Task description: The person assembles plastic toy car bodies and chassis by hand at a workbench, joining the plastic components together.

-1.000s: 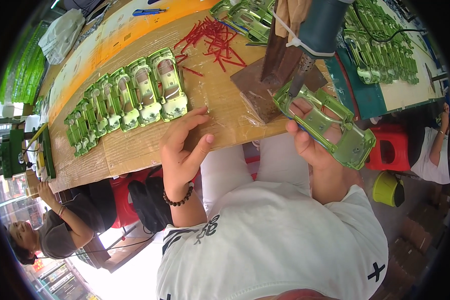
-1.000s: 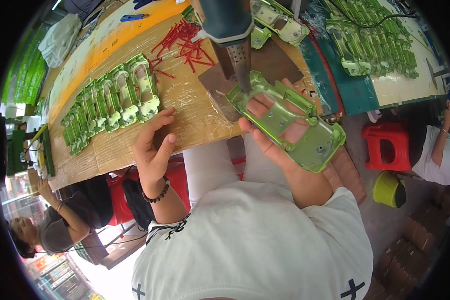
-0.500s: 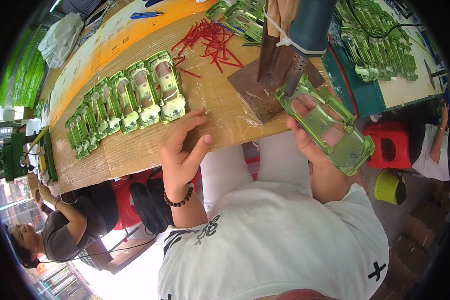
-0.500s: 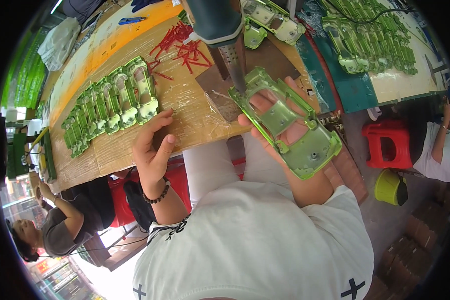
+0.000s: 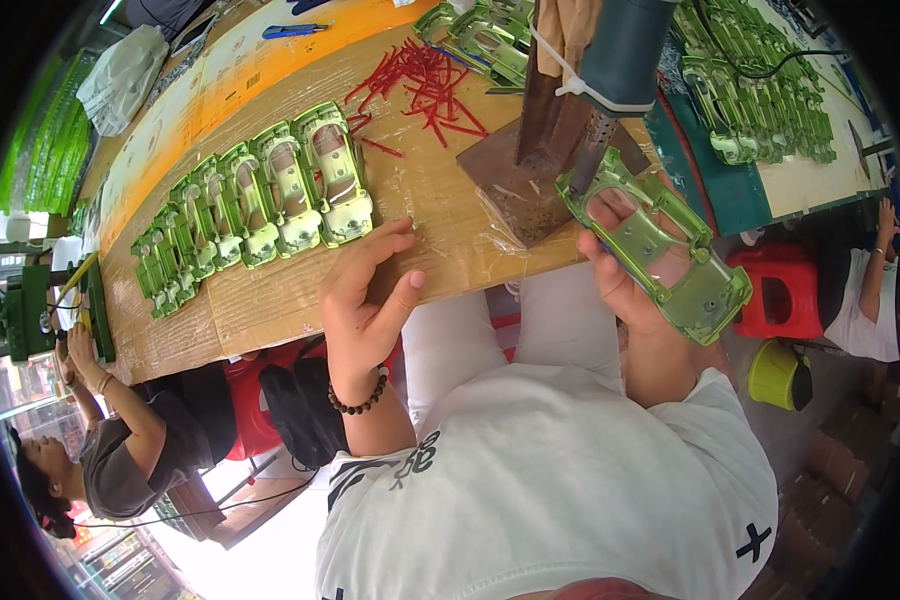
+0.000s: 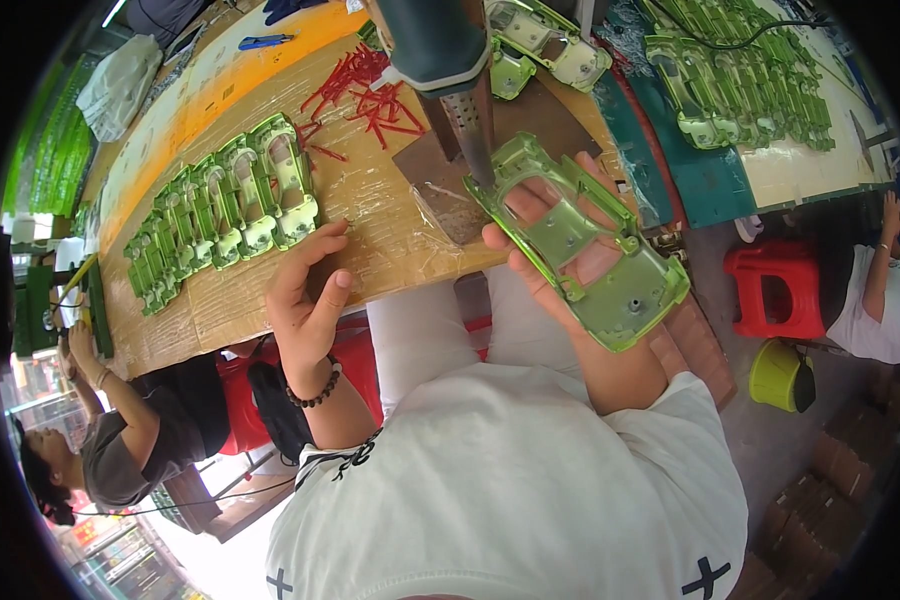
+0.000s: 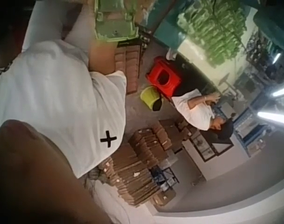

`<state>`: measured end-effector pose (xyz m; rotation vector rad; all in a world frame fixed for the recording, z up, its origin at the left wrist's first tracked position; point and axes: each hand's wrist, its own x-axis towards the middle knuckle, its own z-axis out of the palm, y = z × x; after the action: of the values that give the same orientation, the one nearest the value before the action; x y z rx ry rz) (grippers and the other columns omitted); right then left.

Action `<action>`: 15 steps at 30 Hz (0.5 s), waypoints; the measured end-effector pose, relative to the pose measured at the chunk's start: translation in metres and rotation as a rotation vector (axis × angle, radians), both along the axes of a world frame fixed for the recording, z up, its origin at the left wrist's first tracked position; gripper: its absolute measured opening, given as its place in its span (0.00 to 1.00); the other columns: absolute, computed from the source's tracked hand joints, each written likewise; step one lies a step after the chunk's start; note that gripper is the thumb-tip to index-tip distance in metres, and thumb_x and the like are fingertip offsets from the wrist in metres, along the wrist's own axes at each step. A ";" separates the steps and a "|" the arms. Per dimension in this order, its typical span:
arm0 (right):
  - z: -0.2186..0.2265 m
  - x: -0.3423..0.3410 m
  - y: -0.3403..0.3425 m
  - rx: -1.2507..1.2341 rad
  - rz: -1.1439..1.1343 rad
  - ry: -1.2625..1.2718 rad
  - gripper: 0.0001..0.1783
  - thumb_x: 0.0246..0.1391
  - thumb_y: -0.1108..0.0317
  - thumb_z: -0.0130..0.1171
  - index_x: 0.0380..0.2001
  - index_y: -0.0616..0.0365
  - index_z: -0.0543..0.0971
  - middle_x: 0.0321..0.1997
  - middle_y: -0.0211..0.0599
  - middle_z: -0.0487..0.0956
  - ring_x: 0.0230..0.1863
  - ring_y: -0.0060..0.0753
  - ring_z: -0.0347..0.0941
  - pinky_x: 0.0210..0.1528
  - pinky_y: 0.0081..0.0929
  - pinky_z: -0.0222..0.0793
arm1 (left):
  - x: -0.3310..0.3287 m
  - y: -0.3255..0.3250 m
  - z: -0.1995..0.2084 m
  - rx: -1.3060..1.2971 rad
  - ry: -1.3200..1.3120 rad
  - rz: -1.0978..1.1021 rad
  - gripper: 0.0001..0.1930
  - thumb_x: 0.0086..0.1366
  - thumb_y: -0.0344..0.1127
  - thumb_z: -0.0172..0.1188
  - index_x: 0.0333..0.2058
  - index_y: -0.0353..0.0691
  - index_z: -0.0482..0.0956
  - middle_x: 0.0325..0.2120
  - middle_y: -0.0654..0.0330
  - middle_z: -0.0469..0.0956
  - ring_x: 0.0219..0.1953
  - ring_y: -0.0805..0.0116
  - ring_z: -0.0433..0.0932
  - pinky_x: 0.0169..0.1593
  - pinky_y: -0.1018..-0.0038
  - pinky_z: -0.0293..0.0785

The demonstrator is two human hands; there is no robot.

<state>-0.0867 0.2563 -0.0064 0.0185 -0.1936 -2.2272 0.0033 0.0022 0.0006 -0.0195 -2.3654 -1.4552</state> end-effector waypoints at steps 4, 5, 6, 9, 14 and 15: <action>0.000 0.001 0.001 -0.018 -0.004 0.003 0.34 0.56 0.43 0.34 0.46 0.67 0.69 0.49 0.53 0.70 0.48 0.68 0.65 0.44 0.47 0.72 | -0.001 -0.001 -0.001 -0.041 0.035 -0.008 0.14 0.49 0.32 0.62 0.35 0.32 0.75 0.39 0.50 0.76 0.39 0.60 0.74 0.44 0.72 0.68; -0.001 0.000 0.000 -0.019 0.004 0.003 0.34 0.56 0.44 0.34 0.46 0.67 0.69 0.49 0.53 0.70 0.48 0.68 0.65 0.44 0.47 0.71 | 0.000 -0.001 0.000 -0.034 0.018 -0.004 0.14 0.49 0.32 0.62 0.35 0.32 0.75 0.39 0.50 0.76 0.39 0.60 0.74 0.44 0.72 0.68; -0.001 0.000 0.000 -0.021 0.012 0.002 0.34 0.56 0.44 0.35 0.46 0.67 0.69 0.48 0.53 0.70 0.48 0.68 0.65 0.45 0.48 0.71 | 0.000 -0.001 0.000 -0.026 0.001 0.001 0.14 0.49 0.32 0.62 0.35 0.32 0.75 0.39 0.50 0.76 0.39 0.60 0.74 0.44 0.72 0.68; 0.000 0.000 -0.002 -0.017 0.017 0.008 0.33 0.56 0.44 0.35 0.46 0.67 0.69 0.48 0.54 0.71 0.48 0.67 0.65 0.45 0.48 0.71 | -0.001 -0.001 -0.001 -0.061 0.053 -0.011 0.14 0.49 0.32 0.61 0.35 0.32 0.75 0.39 0.50 0.76 0.40 0.60 0.74 0.44 0.72 0.68; 0.001 0.001 -0.003 -0.023 0.011 0.005 0.33 0.57 0.44 0.35 0.45 0.66 0.69 0.47 0.54 0.71 0.48 0.67 0.65 0.45 0.49 0.71 | -0.002 -0.001 -0.001 -0.052 0.050 -0.015 0.14 0.50 0.32 0.61 0.35 0.32 0.75 0.39 0.50 0.76 0.39 0.60 0.74 0.44 0.72 0.68; 0.001 0.001 -0.003 -0.026 0.013 0.006 0.32 0.57 0.44 0.35 0.45 0.66 0.69 0.46 0.54 0.71 0.48 0.67 0.65 0.44 0.48 0.72 | -0.002 -0.002 -0.001 -0.058 0.058 -0.017 0.14 0.50 0.32 0.61 0.35 0.32 0.75 0.39 0.50 0.76 0.39 0.60 0.75 0.43 0.72 0.68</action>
<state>-0.0857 0.2534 -0.0052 -0.0016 -0.2186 -2.2112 0.0016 0.0006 -0.0001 -0.0955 -2.3655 -1.3747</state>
